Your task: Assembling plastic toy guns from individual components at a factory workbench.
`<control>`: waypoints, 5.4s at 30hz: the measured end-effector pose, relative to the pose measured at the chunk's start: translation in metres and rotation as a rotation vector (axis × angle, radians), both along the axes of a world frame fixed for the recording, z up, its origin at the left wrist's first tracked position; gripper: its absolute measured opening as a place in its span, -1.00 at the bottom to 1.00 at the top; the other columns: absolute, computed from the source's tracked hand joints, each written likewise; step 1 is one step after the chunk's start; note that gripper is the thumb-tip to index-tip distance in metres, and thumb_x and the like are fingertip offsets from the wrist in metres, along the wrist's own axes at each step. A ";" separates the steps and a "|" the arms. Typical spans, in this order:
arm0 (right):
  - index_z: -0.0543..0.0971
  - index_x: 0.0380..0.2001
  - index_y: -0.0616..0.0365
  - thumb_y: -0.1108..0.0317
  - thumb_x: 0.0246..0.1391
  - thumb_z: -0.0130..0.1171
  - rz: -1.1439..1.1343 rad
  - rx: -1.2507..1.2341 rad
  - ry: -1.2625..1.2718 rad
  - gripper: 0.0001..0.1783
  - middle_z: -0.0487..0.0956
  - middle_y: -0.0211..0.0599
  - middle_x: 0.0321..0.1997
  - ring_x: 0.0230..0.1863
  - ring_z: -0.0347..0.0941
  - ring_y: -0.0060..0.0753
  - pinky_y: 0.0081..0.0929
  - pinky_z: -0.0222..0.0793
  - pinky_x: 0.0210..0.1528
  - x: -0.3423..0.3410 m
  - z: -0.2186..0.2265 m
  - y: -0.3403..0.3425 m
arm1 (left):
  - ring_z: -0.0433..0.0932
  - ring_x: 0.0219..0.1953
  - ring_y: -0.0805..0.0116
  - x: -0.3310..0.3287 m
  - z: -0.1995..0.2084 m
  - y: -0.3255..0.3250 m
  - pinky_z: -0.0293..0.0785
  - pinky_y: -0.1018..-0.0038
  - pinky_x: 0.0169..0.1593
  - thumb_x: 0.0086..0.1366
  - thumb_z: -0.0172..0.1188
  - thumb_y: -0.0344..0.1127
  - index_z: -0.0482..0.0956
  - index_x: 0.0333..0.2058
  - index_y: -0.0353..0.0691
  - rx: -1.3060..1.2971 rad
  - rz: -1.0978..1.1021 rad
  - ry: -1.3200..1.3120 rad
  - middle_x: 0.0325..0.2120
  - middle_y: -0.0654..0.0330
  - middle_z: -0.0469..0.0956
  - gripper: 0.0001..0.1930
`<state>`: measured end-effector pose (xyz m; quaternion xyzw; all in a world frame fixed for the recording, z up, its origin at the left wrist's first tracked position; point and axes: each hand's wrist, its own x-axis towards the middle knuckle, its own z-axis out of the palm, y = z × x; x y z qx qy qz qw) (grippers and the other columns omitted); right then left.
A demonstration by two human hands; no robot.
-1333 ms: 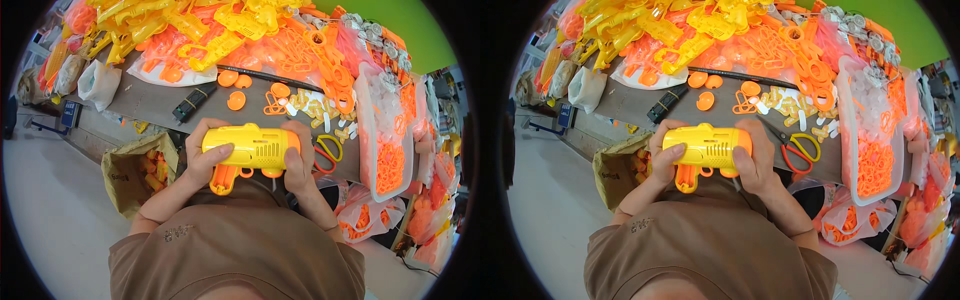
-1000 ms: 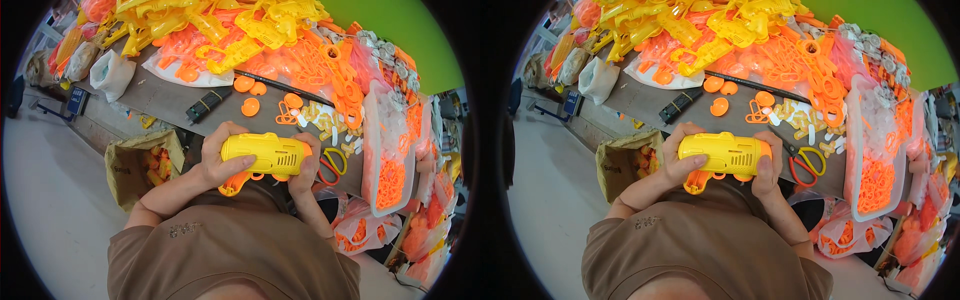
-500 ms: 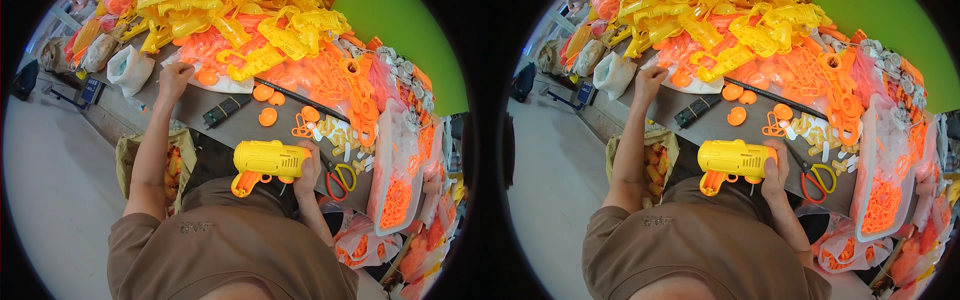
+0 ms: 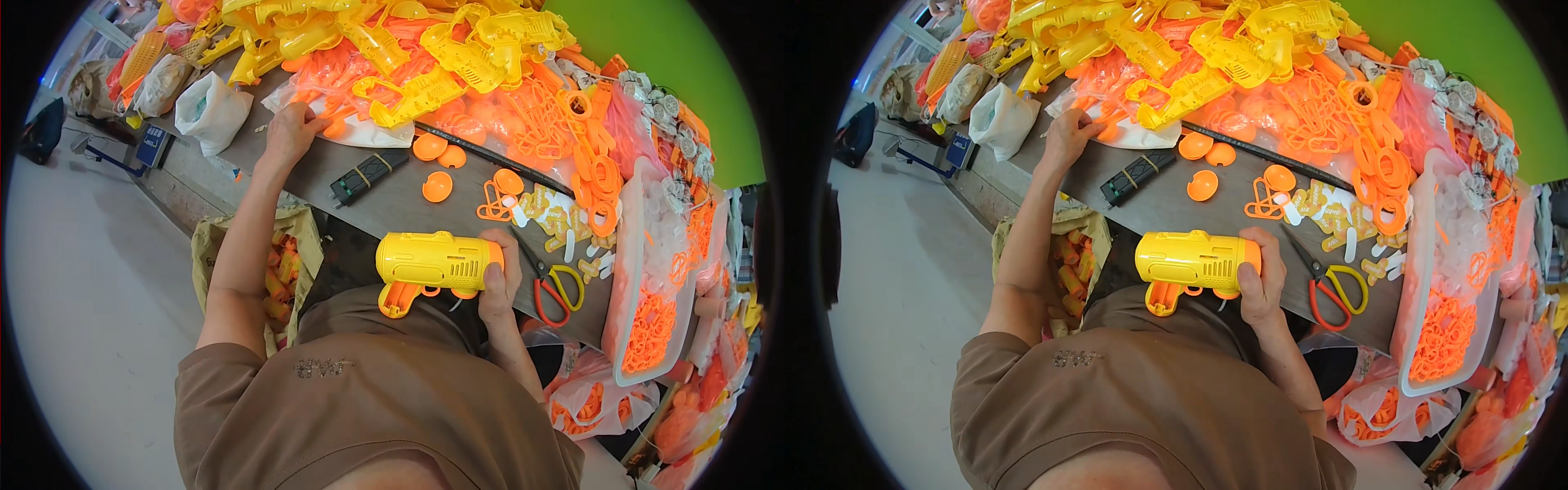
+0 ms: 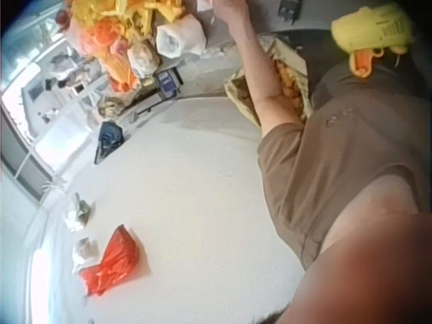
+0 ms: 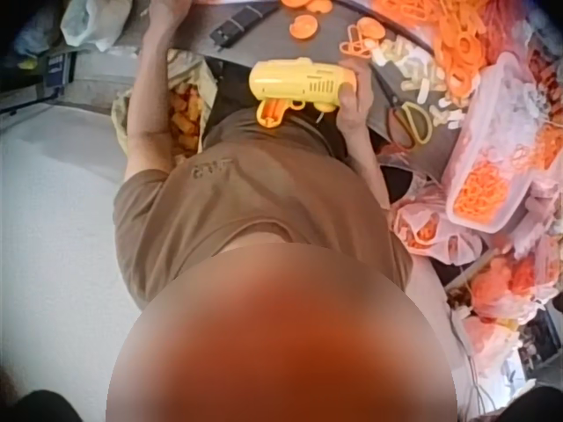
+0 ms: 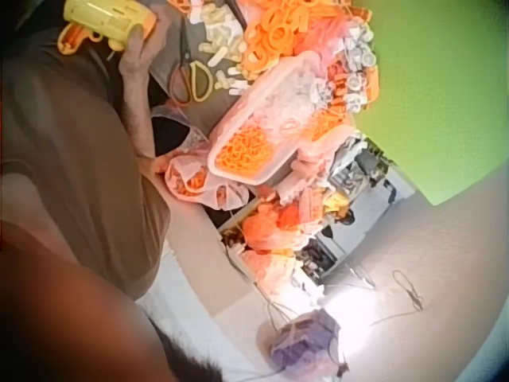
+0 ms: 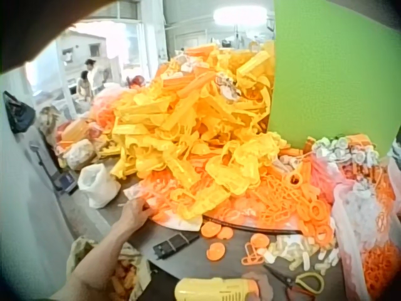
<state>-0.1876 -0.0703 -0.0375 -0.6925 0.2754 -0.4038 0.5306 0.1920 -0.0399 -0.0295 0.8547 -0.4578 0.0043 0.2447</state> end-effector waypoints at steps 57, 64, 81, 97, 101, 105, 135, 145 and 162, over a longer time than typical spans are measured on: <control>0.40 -0.19 0.30 0.09 0.11 -0.12 -0.035 -0.174 0.095 -0.56 0.43 -0.17 -0.30 -0.34 0.34 -0.41 -0.51 0.26 -0.26 0.011 0.001 0.004 | 0.37 -0.42 0.17 -0.174 0.036 0.058 0.31 0.34 -0.28 0.03 0.28 -0.22 0.45 -0.13 -0.44 -0.152 -0.897 0.159 -0.47 0.10 0.38 -0.52; 0.38 -0.21 0.31 0.23 0.08 -0.03 -0.005 -0.245 0.047 -0.66 0.40 -0.09 -0.38 -0.43 0.37 -0.23 -0.42 0.30 -0.37 0.013 -0.001 0.003 | 0.33 -0.44 0.20 -0.183 0.024 0.069 0.28 0.29 -0.24 -0.22 0.39 0.08 0.41 -0.15 -0.50 -0.227 -0.839 -0.127 -0.49 0.12 0.32 -0.21; 0.38 -0.22 0.33 0.21 0.08 -0.06 -0.032 -0.231 0.030 -0.64 0.39 -0.07 -0.38 -0.43 0.35 -0.24 -0.41 0.28 -0.37 0.013 -0.003 0.004 | 0.45 -0.25 0.12 -0.206 0.017 0.072 0.29 0.22 -0.07 -0.24 0.42 -0.12 0.25 0.03 -0.48 -0.226 -0.747 -0.048 -0.24 -0.01 0.44 -0.13; 0.38 -0.19 0.30 0.06 0.17 -0.23 -0.124 -0.143 0.070 -0.53 0.43 -0.22 -0.30 -0.32 0.34 -0.45 -0.53 0.25 -0.24 0.010 0.008 -0.002 | 0.43 -0.06 0.17 -0.178 0.021 0.067 0.31 0.33 0.04 -0.19 0.48 -0.11 0.20 0.13 -0.36 -0.376 -0.726 0.253 -0.08 0.01 0.41 -0.08; 0.35 -0.14 0.30 0.07 0.19 -0.24 -0.194 -0.007 -0.129 -0.54 0.41 -0.23 -0.23 -0.24 0.37 -0.46 -0.54 0.27 -0.15 0.013 0.009 -0.006 | 0.38 -0.02 0.35 -0.178 0.027 0.060 0.32 0.41 0.06 -0.17 0.50 -0.17 0.13 0.14 -0.33 -0.300 -0.650 0.829 -0.08 0.10 0.38 -0.06; 0.30 -0.09 0.28 0.00 0.13 -0.12 -0.114 0.081 -0.165 -0.48 0.38 -0.21 -0.17 -0.17 0.36 -0.46 -0.53 0.28 -0.11 0.010 0.021 0.001 | 0.49 -0.21 0.40 -0.187 0.029 0.062 0.44 0.47 -0.13 -0.18 0.51 -0.20 0.31 -0.07 -0.31 -0.455 -0.582 0.923 -0.25 0.10 0.47 -0.27; 0.31 -0.13 0.34 -0.03 0.07 -0.04 -0.261 0.012 -0.157 -0.42 0.38 -0.19 -0.22 -0.23 0.33 -0.45 -0.53 0.26 -0.16 -0.023 -0.006 -0.001 | 0.43 -0.39 0.57 -0.057 0.040 0.023 0.34 0.63 -0.32 0.11 0.23 -0.39 0.57 -0.34 -0.33 -0.270 -0.210 0.678 -0.41 0.28 0.49 -0.84; 0.29 -0.10 0.31 0.00 0.10 -0.11 -0.244 0.162 -0.247 -0.46 0.42 -0.18 -0.24 -0.25 0.38 -0.46 -0.55 0.31 -0.20 -0.032 -0.010 -0.007 | 0.48 -0.28 0.40 -0.114 0.061 0.010 0.38 0.50 -0.15 0.04 0.28 -0.46 0.55 -0.34 -0.35 -0.334 -0.497 0.510 -0.36 0.16 0.52 -0.82; 0.30 -0.10 0.32 0.03 0.07 -0.04 -0.264 0.081 -0.216 -0.46 0.41 -0.19 -0.22 -0.24 0.36 -0.47 -0.57 0.29 -0.19 -0.046 -0.009 -0.001 | 0.49 -0.23 0.15 -0.170 0.052 -0.012 0.39 0.37 -0.15 0.00 0.28 -0.42 0.57 -0.30 -0.26 -0.231 -0.708 0.197 -0.34 0.12 0.52 -0.77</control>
